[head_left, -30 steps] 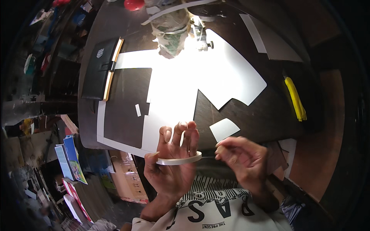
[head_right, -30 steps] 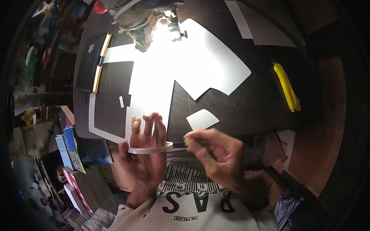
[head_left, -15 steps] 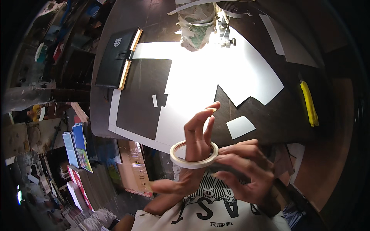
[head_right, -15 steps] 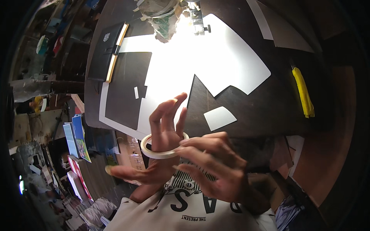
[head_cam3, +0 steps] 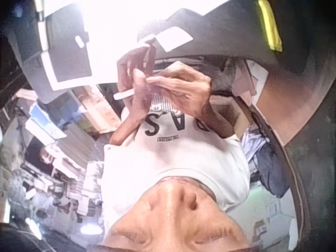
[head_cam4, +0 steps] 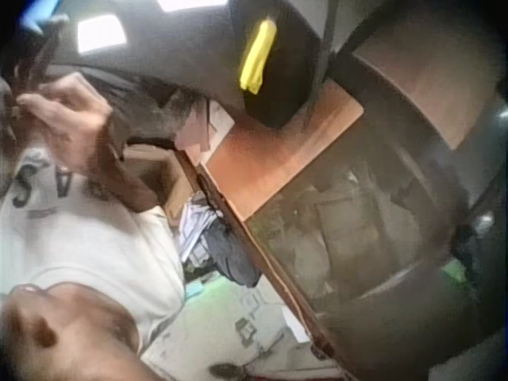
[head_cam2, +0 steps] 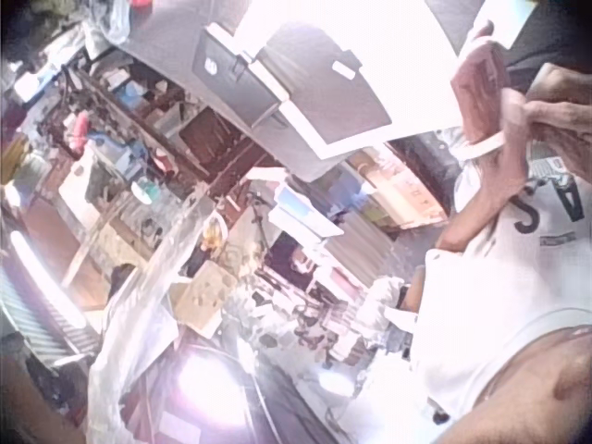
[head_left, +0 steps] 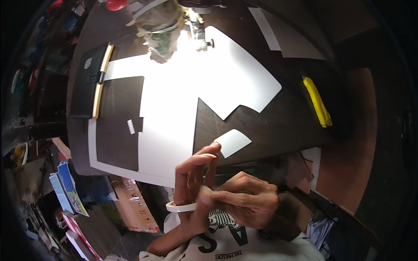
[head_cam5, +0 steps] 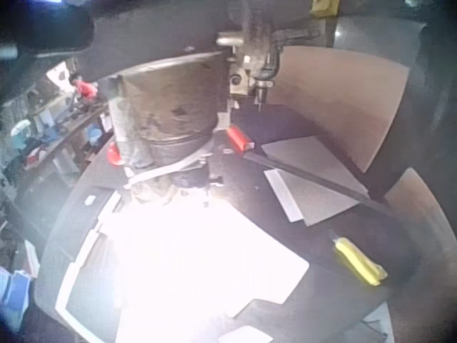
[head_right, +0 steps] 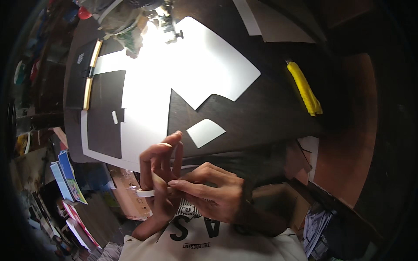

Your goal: The person measures, marks, and cuts white cardstock and applies adhesive tape to a black notebook cover while working at a table with a machine.

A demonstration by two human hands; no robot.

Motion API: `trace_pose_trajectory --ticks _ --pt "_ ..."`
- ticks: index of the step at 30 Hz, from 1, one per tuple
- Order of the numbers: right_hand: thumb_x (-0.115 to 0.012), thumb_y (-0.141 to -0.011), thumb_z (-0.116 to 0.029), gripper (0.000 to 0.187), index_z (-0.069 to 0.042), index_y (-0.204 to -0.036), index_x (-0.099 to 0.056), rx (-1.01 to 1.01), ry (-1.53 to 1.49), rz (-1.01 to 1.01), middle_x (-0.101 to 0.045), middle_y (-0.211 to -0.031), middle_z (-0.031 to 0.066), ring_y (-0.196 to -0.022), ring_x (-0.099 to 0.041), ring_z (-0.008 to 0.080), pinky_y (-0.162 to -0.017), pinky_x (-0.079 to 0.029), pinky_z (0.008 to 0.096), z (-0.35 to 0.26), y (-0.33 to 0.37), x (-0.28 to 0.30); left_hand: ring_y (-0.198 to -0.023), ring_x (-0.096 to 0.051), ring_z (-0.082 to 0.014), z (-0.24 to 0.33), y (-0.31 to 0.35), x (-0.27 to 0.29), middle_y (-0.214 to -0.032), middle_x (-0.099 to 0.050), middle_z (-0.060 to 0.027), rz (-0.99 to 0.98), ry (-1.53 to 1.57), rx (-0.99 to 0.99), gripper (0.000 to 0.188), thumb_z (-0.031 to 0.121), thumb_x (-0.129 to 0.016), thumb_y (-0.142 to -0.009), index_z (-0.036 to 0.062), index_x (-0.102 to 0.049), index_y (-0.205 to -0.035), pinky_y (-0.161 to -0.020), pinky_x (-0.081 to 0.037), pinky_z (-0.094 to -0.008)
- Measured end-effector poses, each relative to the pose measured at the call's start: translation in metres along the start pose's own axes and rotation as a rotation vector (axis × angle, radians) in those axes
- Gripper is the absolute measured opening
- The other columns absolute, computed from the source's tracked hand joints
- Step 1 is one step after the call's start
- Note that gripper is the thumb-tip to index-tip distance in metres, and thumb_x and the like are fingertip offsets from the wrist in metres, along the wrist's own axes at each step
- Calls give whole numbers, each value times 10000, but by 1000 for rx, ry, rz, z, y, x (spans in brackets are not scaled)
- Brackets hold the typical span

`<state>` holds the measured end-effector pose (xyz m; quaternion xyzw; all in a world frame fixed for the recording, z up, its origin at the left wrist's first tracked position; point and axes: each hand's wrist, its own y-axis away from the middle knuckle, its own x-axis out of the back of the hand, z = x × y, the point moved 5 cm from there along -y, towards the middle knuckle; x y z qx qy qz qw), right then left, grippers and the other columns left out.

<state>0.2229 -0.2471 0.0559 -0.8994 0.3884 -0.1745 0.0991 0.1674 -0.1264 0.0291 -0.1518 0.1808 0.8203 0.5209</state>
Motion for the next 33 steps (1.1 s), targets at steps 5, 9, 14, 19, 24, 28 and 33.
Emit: trace_pose_trajectory --ticks 5,9,14,19,24,28,33 --pt "-806 -791 62 333 -14 -1106 -731 -124 -131 184 -735 -992 140 -843 -731 239 -718 -608 323 7 21 22 -1500 -285 -369 -6 5 -13 -1558 -303 -303 -310 -289 -135 818 374 -711 -935 -68 -304 -1491 -1216 -240 -484" --pt "-797 -798 80 320 -3 -1097 -720 -151 53 245 -739 -986 146 -815 -731 231 -703 -605 322 2 23 31 -1453 -369 -405 19 7 -23 -1533 -340 -342 -404 -705 -90 850 237 -820 -854 -94 -356 -1485 -1149 -362 -459" --pt "-731 -894 12 209 44 -1095 -680 -423 -466 709 -739 -968 143 -811 -710 166 -677 -579 287 18 38 64 -909 -665 -176 57 48 12 -1076 -686 -85 -183 -929 -568 306 354 -800 -865 54 -765 -915 -689 -570 -294" --pt "-737 -917 -37 182 62 -1067 -716 -884 -733 -20 -752 -898 123 -798 -715 130 -733 -599 276 30 20 11 -1154 -643 -223 -5 67 25 -1287 -603 -160 -535 -1170 -1183 447 288 -579 -1019 16 -513 -1368 -887 -581 -335" --pt "-757 -915 -59 156 31 -1042 -752 -879 -866 -36 -766 -931 113 -847 -722 119 -794 -592 243 32 31 -6 -1351 -437 -490 10 41 -10 -1322 -570 -307 -547 -1047 -995 541 360 -649 -984 52 -556 -1419 -1088 -441 -500" --pt "-779 -890 -44 150 24 -1021 -759 -775 -657 26 -770 -941 121 -834 -730 131 -793 -591 236 41 39 1 -1412 -364 -543 9 27 -1 -1370 -539 -335 -449 -768 -686 557 401 -682 -962 57 -591 -1391 -1164 -337 -546" --pt "-795 -849 -17 81 -17 -924 -765 -492 -204 179 -693 -842 61 -759 -641 114 -678 -504 258 40 14 22 -1347 -522 -422 6 -9 12 -1284 -632 -264 -151 -506 -289 448 260 -905 -753 -7 -675 -1030 -1188 -305 -562"
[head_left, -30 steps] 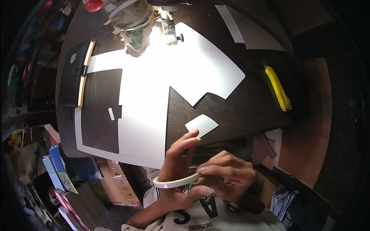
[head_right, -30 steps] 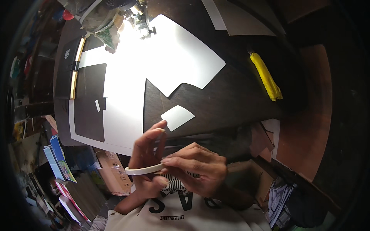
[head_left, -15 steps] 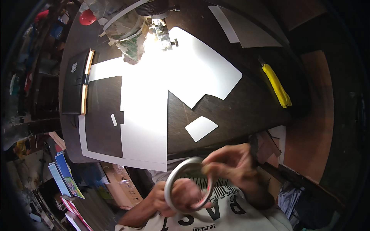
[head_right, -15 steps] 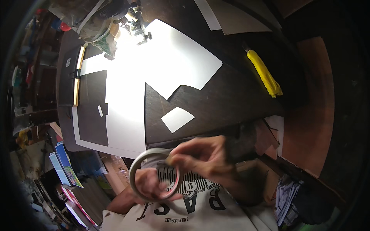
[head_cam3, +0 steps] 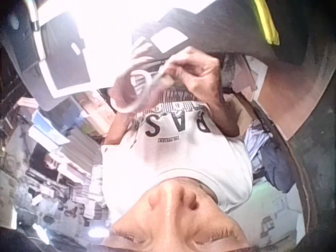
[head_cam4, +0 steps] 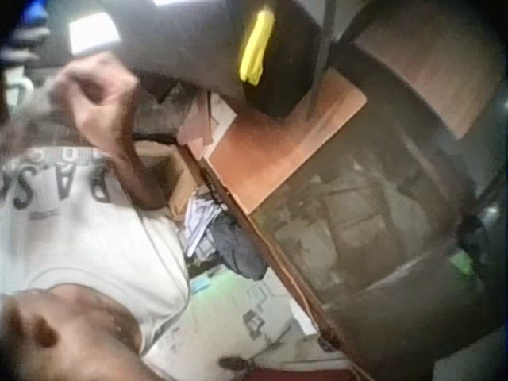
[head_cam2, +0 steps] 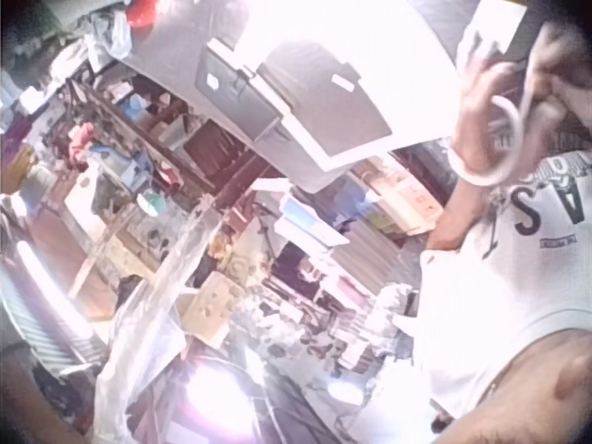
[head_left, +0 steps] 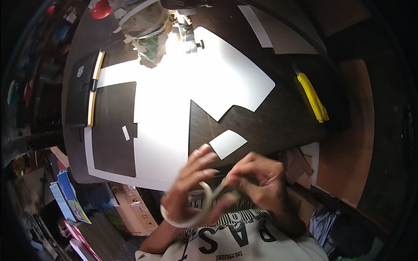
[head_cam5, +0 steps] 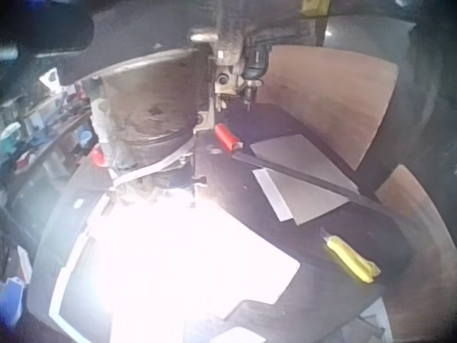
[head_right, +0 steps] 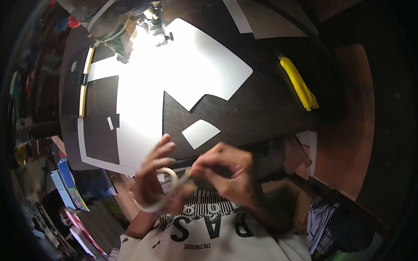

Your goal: The person measures, marks, and cuts white cardstock and applies adhesive tape to a black notebook cover while working at a table with a machine.

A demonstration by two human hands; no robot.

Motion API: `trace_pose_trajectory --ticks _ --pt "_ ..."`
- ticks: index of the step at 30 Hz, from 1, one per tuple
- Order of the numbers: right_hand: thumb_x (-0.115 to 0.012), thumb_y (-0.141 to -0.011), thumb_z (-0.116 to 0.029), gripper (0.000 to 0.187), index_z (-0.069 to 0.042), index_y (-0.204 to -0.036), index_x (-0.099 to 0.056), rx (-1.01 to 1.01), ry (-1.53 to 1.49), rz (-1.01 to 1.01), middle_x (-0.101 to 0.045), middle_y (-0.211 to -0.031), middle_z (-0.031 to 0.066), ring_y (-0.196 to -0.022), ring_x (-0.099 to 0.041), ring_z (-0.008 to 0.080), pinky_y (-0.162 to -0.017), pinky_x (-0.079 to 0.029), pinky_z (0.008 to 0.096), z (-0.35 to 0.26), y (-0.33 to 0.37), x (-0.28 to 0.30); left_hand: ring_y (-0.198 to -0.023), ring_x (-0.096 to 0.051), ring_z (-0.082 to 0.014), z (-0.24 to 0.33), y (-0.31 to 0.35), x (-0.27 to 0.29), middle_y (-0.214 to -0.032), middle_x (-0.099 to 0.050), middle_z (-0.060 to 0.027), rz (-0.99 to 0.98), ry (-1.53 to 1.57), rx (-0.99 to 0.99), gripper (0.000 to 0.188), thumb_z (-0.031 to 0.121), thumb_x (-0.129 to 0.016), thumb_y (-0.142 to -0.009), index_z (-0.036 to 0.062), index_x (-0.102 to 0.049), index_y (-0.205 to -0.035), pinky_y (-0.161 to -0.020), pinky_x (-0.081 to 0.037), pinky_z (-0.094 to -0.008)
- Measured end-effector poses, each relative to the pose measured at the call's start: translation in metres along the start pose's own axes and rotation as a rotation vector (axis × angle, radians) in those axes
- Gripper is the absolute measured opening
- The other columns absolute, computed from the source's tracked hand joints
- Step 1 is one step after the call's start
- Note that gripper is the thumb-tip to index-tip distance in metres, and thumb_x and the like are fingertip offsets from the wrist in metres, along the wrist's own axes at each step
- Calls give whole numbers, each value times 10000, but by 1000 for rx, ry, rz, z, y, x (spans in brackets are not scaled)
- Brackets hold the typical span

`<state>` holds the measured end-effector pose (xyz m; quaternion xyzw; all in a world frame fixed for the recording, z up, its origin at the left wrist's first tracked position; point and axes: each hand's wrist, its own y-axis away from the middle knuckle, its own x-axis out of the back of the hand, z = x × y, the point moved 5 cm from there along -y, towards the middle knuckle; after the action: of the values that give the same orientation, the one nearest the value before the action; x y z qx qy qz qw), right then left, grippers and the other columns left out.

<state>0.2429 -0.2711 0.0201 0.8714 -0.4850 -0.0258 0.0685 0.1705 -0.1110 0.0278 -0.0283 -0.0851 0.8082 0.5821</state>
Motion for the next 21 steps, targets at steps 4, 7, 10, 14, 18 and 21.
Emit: trace_pose_trajectory --ticks 4,7,10,14,18,21 --pt "-778 -876 -66 86 -4 -929 -752 243 487 298 -654 -807 64 -717 -617 151 -640 -484 283 -15 -32 14 -1123 -670 -272 -5 -28 21 -1164 -722 -117 -54 -548 -189 112 23 -771 -809 59 -670 -777 -945 -427 -395" --pt "-781 -872 -68 91 -6 -930 -750 273 565 322 -652 -810 71 -726 -618 173 -633 -482 296 -10 -42 9 -1111 -669 -247 -8 -35 17 -1147 -728 -86 -107 -610 -174 125 29 -780 -799 59 -663 -769 -943 -404 -391" --pt "-779 -859 -48 80 -12 -924 -748 285 643 317 -654 -815 69 -732 -617 194 -632 -489 312 -4 -44 6 -1077 -664 -215 -20 -36 13 -1107 -729 -60 -84 -649 -163 142 47 -795 -786 63 -657 -757 -921 -380 -385" --pt "-770 -843 -8 81 -15 -920 -745 393 756 342 -663 -829 69 -754 -638 213 -647 -512 329 -6 -41 3 -1054 -683 -246 -22 -37 7 -1075 -740 -78 -57 -726 -170 195 34 -802 -756 76 -623 -692 -916 -432 -380" --pt "-767 -817 33 141 -20 -944 -741 370 675 423 -678 -865 81 -811 -673 234 -709 -542 347 -3 -40 11 -1060 -680 -256 -21 -36 6 -1075 -737 -77 -45 -757 -194 183 29 -798 -746 70 -628 -689 -928 -424 -401" --pt "-757 -808 48 177 -26 -968 -740 364 781 378 -674 -904 84 -830 -665 249 -712 -542 345 -10 -41 3 -1070 -675 -260 -20 -37 5 -1081 -734 -76 -55 -765 -185 168 27 -793 -743 70 -638 -693 -939 -415 -409"
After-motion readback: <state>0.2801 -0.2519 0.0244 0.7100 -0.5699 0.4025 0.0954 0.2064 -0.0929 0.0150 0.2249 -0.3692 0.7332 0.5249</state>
